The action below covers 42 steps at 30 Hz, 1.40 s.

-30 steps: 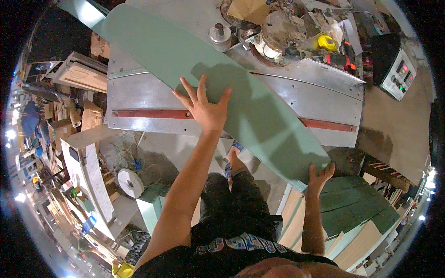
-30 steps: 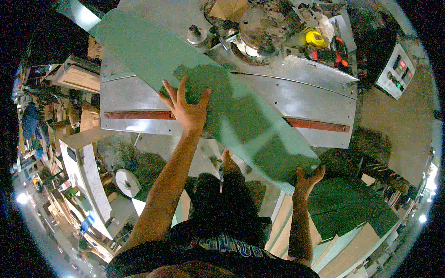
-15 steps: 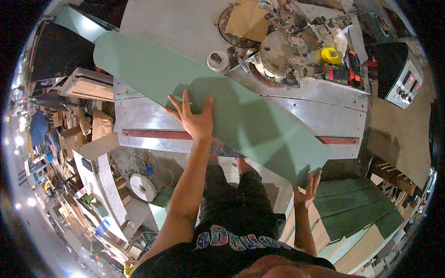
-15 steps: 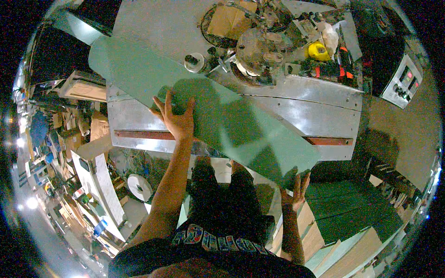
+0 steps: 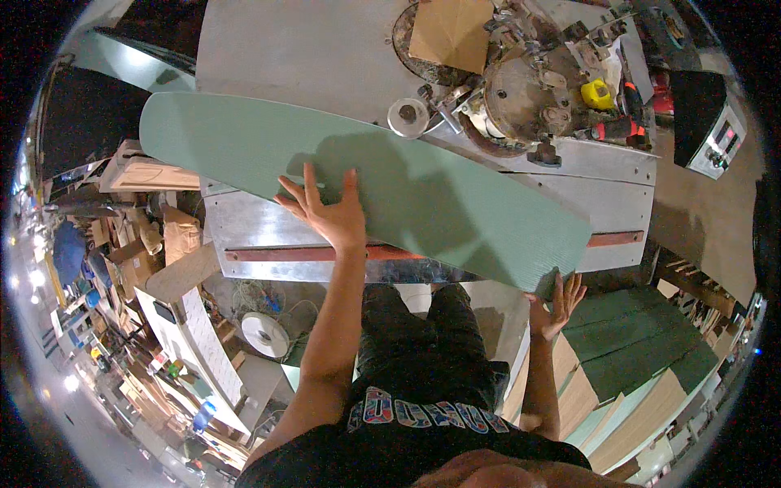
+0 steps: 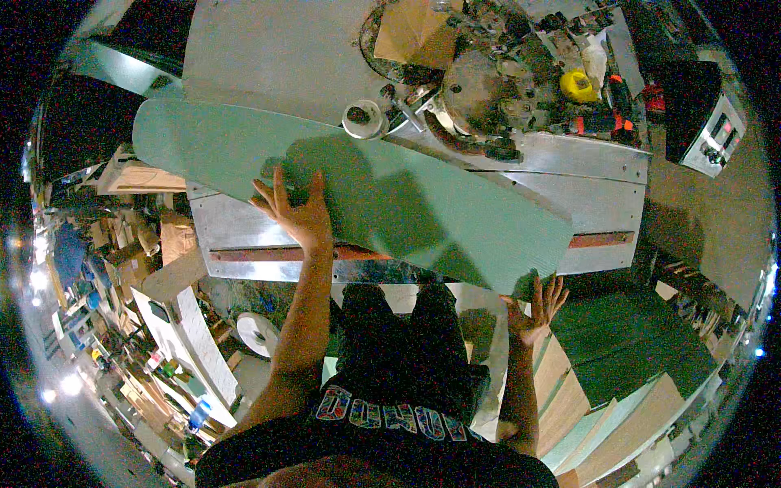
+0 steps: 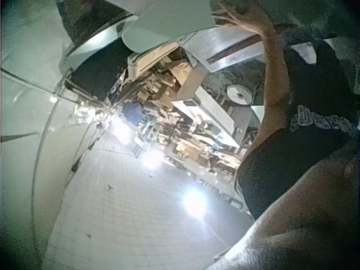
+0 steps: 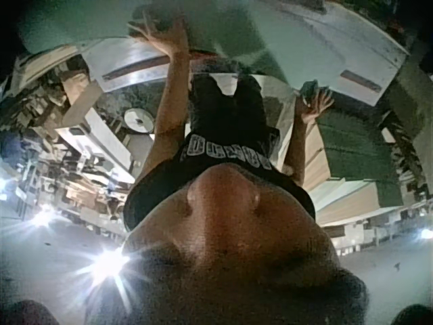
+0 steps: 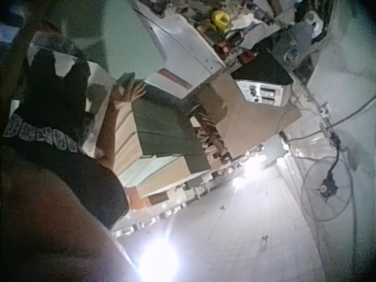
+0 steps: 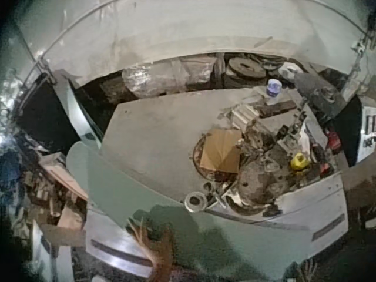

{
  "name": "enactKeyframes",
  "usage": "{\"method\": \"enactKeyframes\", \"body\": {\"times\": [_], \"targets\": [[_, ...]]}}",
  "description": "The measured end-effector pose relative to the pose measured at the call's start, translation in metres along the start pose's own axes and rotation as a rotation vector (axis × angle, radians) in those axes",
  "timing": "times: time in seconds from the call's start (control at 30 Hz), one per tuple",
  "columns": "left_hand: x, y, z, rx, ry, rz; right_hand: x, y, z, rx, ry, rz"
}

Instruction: The person uses a heat gun to apply heat to the surface of a light green furniture panel, then moves several panels onto a workstation for inspection and surface smoothing by hand.

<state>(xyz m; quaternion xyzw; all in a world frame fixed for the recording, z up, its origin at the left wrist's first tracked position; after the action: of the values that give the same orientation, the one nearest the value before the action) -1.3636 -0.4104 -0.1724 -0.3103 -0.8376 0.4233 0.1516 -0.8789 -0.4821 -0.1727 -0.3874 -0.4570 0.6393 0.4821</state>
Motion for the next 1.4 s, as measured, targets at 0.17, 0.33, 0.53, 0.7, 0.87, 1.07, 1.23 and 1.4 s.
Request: {"method": "enactKeyframes", "body": {"times": [0.17,0.33,0.53,0.7,0.87,1.07,1.23,1.4], "targets": [[0.019,-0.008,0.017,-0.062,-0.021,-0.01,0.007,0.01,0.018,0.123,-0.036,-0.018],[0.042,-0.018,0.032,-0.06,-0.03,-0.015,0.013,0.02,0.038,0.16,-0.059,-0.039],[0.062,-0.028,0.047,-0.061,-0.028,-0.057,0.03,0.027,0.062,0.188,-0.139,-0.096],[0.082,-0.035,0.07,-0.024,0.018,-0.083,0.045,0.023,0.093,0.165,-0.068,-0.048],[0.095,-0.045,0.081,0.013,0.001,-0.064,0.056,0.03,0.114,0.186,-0.027,-0.041],[0.117,-0.062,0.098,-0.056,-0.03,-0.06,0.072,0.029,0.139,0.209,-0.07,-0.016],[0.128,-0.074,0.111,-0.032,-0.043,-0.099,0.083,0.035,0.157,0.173,-0.109,-0.06],[0.154,-0.093,0.162,0.038,-0.016,-0.14,0.098,0.032,0.179,0.198,-0.128,-0.022]]}}
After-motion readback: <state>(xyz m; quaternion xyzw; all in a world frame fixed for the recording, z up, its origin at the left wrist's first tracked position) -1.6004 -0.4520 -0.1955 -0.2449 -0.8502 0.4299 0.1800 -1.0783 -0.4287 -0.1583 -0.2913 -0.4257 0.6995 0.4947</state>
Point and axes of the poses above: each hand's wrist, its own x-axis towards the middle knuckle, its own y-axis out of the palm, z = x × y, the point moved 2 cm from there along x, towards the middle knuckle, and after that the axes turned 15 degrees about z, right-handed, at the moved point
